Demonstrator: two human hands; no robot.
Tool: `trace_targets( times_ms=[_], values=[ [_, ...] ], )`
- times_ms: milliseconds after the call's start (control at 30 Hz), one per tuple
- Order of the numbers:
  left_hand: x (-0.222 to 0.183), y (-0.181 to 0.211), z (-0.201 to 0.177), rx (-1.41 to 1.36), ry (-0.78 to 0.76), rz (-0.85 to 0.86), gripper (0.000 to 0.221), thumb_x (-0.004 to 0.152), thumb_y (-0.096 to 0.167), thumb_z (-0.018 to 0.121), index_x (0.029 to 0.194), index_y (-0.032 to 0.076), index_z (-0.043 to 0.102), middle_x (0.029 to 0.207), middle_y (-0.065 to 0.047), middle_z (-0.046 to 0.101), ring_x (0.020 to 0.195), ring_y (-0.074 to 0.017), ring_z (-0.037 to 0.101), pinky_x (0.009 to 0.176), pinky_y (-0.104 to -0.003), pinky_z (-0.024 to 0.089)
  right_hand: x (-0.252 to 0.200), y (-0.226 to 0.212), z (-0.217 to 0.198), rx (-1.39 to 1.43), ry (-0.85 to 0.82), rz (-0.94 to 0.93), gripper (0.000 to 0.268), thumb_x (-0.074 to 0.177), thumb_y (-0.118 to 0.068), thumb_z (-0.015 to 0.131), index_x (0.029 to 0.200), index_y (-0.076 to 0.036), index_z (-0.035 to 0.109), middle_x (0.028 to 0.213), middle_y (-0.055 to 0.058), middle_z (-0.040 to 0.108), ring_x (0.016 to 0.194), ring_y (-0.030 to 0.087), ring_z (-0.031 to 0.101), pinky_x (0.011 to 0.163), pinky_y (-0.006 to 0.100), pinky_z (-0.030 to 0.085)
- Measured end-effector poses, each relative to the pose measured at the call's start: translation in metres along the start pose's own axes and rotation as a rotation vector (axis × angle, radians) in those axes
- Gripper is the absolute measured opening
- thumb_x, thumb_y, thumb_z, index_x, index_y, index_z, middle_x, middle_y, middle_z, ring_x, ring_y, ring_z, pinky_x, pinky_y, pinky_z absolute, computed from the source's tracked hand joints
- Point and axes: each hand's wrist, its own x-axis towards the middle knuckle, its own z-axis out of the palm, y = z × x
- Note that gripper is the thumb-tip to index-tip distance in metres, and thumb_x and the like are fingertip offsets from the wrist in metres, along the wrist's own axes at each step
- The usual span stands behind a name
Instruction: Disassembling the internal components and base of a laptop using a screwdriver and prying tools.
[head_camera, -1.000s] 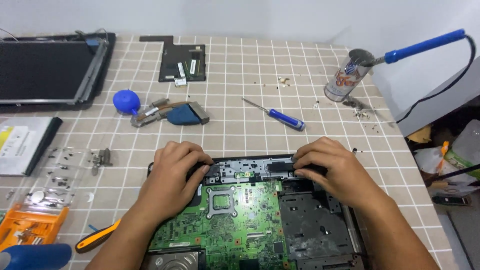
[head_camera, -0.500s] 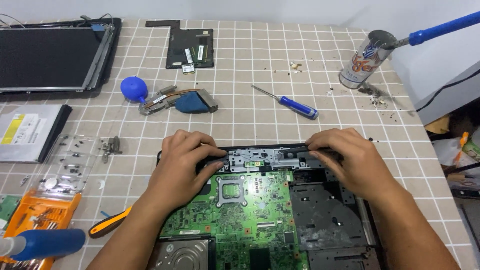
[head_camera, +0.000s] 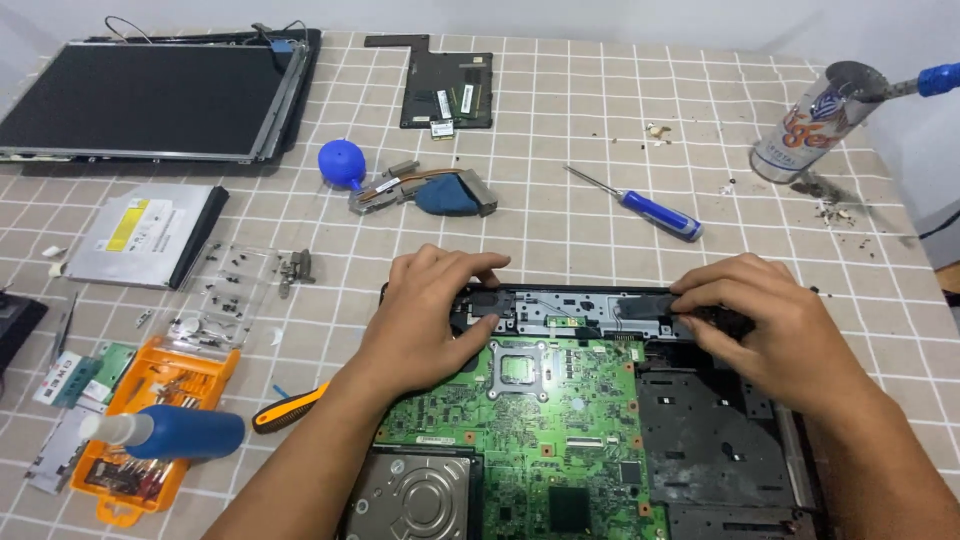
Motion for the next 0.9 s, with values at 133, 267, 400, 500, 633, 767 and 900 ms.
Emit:
trace_targets(
  times_ms=[133, 267, 400, 500, 633, 767, 900],
  values=[
    [0.0, -0.001, 0.001, -0.003, 0.012, -0.001, 0.045, 0.082, 0.021, 0.066, 0.125, 0.017, 0.053, 0.104, 0.003, 0.065, 0.1, -0.0217, 0.05, 0.09, -0.039, 0.033, -0.001, 0.005, 0.002, -0.044, -0.013, 0.012, 0.016, 0.074, -0.014, 0.074, 0.089, -0.014, 0.069, 0.095, 0.0, 0.07, 0.093, 0.016, 0.063, 0.09, 0.035, 0.042],
    [0.0, 0.0, 0.0, 0.009, 0.006, 0.04, 0.036, 0.084, 0.019, 0.064, 0.119, 0.019, 0.059, 0.106, 0.002, 0.065, 0.099, -0.0224, 0.05, 0.088, -0.04, 0.031, -0.004, 0.01, 0.006, -0.054, -0.034, 0.02, 0.018, 0.073, -0.019, 0.076, 0.091, -0.018, 0.073, 0.097, -0.002, 0.07, 0.095, 0.016, 0.062, 0.087, 0.035, 0.04],
    [0.001, -0.001, 0.002, 0.042, 0.011, 0.083, 0.026, 0.085, 0.019, 0.062, 0.111, 0.019, 0.064, 0.105, 0.002, 0.063, 0.098, -0.0224, 0.05, 0.086, -0.04, 0.032, -0.004, 0.012, 0.007, -0.041, -0.019, -0.029, 0.018, 0.075, -0.017, 0.076, 0.093, -0.02, 0.073, 0.099, -0.004, 0.07, 0.096, 0.016, 0.062, 0.086, 0.035, 0.039],
    [0.001, 0.002, 0.002, 0.008, 0.009, 0.003, 0.032, 0.076, 0.011, 0.067, 0.107, 0.018, 0.068, 0.1, 0.0, 0.067, 0.097, -0.0236, 0.055, 0.092, -0.041, 0.033, 0.009, -0.022, -0.002, 0.01, -0.016, 0.2, 0.014, 0.072, -0.005, 0.074, 0.08, -0.015, 0.077, 0.087, 0.001, 0.076, 0.092, 0.02, 0.066, 0.086, 0.034, 0.043],
    [0.001, 0.001, 0.002, 0.001, -0.006, -0.01, 0.031, 0.077, 0.013, 0.067, 0.108, 0.018, 0.068, 0.101, 0.0, 0.067, 0.098, -0.023, 0.055, 0.093, -0.041, 0.032, 0.01, -0.022, -0.005, -0.01, -0.053, 0.198, 0.016, 0.074, -0.006, 0.071, 0.085, -0.016, 0.077, 0.093, 0.001, 0.076, 0.093, 0.019, 0.065, 0.086, 0.034, 0.042],
    [0.002, 0.002, 0.002, 0.011, -0.01, -0.019, 0.03, 0.077, 0.013, 0.067, 0.107, 0.019, 0.069, 0.101, 0.0, 0.067, 0.099, -0.0231, 0.055, 0.093, -0.041, 0.033, 0.005, -0.008, -0.013, 0.019, 0.013, 0.192, 0.02, 0.072, -0.009, 0.072, 0.091, -0.014, 0.076, 0.096, 0.004, 0.073, 0.092, 0.023, 0.063, 0.087, 0.037, 0.043],
    [0.002, 0.0, 0.003, 0.044, -0.019, -0.031, 0.031, 0.077, 0.016, 0.067, 0.107, 0.022, 0.069, 0.101, 0.002, 0.066, 0.1, -0.0229, 0.055, 0.094, -0.041, 0.033, -0.007, 0.014, -0.022, -0.021, 0.064, 0.159, 0.029, 0.065, -0.017, 0.078, 0.093, -0.016, 0.073, 0.103, 0.005, 0.067, 0.097, 0.028, 0.059, 0.092, 0.042, 0.043]
  ],
)
